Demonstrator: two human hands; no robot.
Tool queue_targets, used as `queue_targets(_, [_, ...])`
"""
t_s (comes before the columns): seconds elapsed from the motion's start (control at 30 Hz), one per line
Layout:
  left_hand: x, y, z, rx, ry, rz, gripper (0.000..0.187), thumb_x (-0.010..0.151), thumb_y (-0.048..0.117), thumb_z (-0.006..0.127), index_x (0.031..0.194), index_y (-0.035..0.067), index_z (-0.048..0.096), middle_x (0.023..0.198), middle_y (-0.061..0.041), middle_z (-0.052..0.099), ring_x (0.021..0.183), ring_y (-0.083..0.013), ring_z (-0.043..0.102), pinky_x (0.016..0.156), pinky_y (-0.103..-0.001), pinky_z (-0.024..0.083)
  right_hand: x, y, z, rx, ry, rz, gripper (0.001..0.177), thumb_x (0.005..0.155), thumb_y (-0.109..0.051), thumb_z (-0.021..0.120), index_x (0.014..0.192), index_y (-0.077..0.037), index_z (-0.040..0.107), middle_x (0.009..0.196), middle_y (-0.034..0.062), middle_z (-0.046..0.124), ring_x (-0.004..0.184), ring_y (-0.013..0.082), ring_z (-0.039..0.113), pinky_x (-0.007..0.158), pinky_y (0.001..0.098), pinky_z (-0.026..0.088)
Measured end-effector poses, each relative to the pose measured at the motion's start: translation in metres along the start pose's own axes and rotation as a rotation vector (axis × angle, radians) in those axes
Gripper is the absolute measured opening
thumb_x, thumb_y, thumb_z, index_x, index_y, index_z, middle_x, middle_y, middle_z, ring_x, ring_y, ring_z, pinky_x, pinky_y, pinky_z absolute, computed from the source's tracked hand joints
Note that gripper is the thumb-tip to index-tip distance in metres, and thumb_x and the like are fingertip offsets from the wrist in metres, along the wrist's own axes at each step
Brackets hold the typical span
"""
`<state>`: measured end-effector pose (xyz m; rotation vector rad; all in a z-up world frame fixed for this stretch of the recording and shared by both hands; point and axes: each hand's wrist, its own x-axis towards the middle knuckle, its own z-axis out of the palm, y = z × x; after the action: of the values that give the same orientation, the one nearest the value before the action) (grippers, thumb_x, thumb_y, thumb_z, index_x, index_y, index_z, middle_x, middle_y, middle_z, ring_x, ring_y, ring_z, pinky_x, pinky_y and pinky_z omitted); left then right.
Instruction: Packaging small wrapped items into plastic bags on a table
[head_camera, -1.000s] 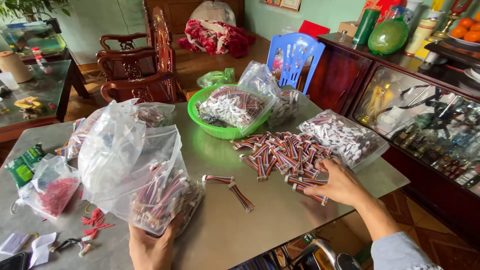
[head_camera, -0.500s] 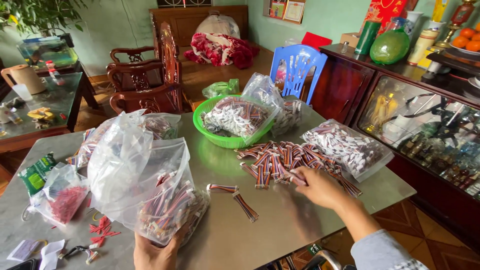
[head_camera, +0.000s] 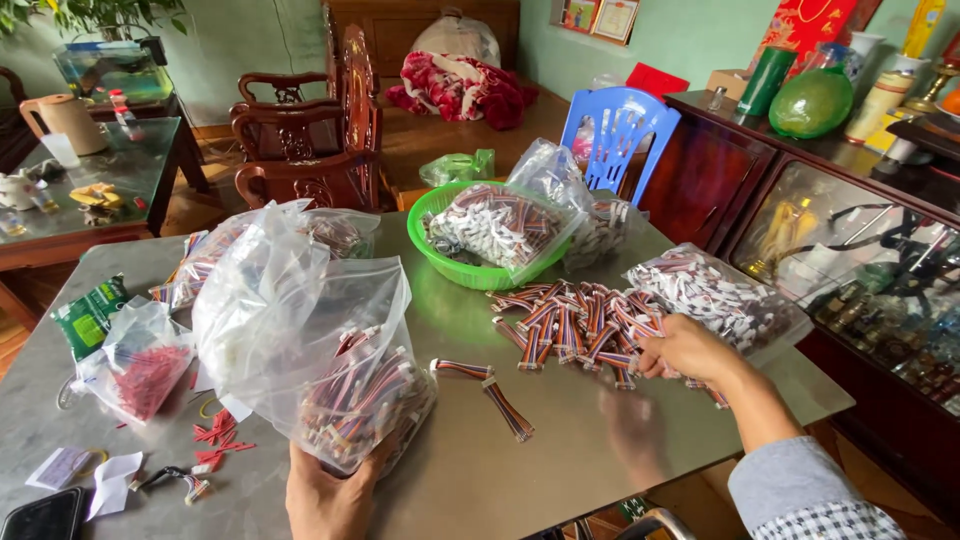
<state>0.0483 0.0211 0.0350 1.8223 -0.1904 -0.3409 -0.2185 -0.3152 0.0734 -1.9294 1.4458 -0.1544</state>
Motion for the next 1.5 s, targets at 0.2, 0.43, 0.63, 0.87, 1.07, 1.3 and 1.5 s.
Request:
queue_targets(0.2, [0.002,-0.006,0.002,-0.024,-0.023,0.002,0.094,0.056,0.031,0.085,0.146,0.025,0.056,0.125,0.001,0.074,0.116,-0.0151,0.068,0.102,-0.032,0.047,0.024,-0.002,0.005,0.307,0.181,-0.012,0.009,0.089,-0.005,0.058,0.090,0.001,0.051,0.074,0.0169,0.061,0.069,0.0253,0.059,0.065,0.0377,0.048])
queue_targets(0.43, [-0.004,0.007,-0.001,0.016,-0.015,-0.054,0.101,0.050,0.038,0.086,0.147,0.034,0.055,0.129,0.006,0.073,0.124,-0.0149,0.065,0.105,-0.033,0.047,0.050,-0.048,0.055,-0.459,0.237,0.045,0.105,0.073,-0.090,0.058,0.137,-0.007,0.057,0.139,0.0167,0.062,0.122,0.0347,0.065,0.094,0.0458,0.055])
queue_targets(0.63, [0.007,-0.004,0.001,0.047,-0.014,-0.054,0.103,0.049,0.038,0.085,0.147,0.038,0.054,0.127,0.008,0.074,0.126,-0.0165,0.065,0.104,-0.034,0.048,0.091,-0.061,0.079,-0.527,0.286,0.028,0.079,0.068,-0.073,0.079,0.114,-0.011,0.064,0.120,0.0111,0.068,0.108,0.0283,0.066,0.081,0.0404,0.053])
queue_targets(0.87, [0.010,-0.009,0.000,0.003,-0.034,-0.039,0.104,0.047,0.036,0.087,0.146,0.035,0.054,0.128,0.008,0.074,0.124,-0.0162,0.067,0.105,-0.033,0.048,0.081,-0.074,0.073,-0.288,0.253,0.091,0.018,0.082,-0.007,0.076,0.098,-0.009,0.068,0.088,0.0056,0.071,0.071,0.0186,0.063,0.054,0.0306,0.045])
queue_targets(1.07, [0.006,-0.003,-0.003,-0.041,-0.060,-0.027,0.096,0.052,0.035,0.086,0.144,0.038,0.057,0.125,0.011,0.077,0.124,-0.0092,0.067,0.107,-0.029,0.047,0.074,-0.067,0.049,-0.145,0.194,-0.043,0.017,0.102,-0.023,0.057,0.111,-0.010,0.061,0.077,0.0052,0.056,0.062,0.0198,0.050,0.053,0.0359,0.035])
queue_targets(1.3, [-0.003,0.011,-0.007,-0.048,-0.073,-0.044,0.098,0.053,0.031,0.087,0.146,0.033,0.055,0.131,0.008,0.073,0.126,-0.0101,0.065,0.108,-0.029,0.046,0.052,-0.072,0.041,0.089,0.155,-0.237,0.013,0.097,-0.019,0.052,0.087,-0.012,0.055,0.080,0.0068,0.056,0.072,0.0212,0.053,0.064,0.0390,0.046])
queue_targets(1.5, [0.001,0.003,-0.004,0.010,-0.078,-0.053,0.098,0.054,0.032,0.086,0.146,0.035,0.054,0.128,0.006,0.076,0.123,-0.0149,0.068,0.105,-0.031,0.047,0.047,-0.088,0.088,-0.280,0.095,-0.136,0.048,0.084,-0.062,0.073,0.071,-0.018,0.060,0.068,0.0031,0.062,0.062,0.0199,0.058,0.059,0.0358,0.039])
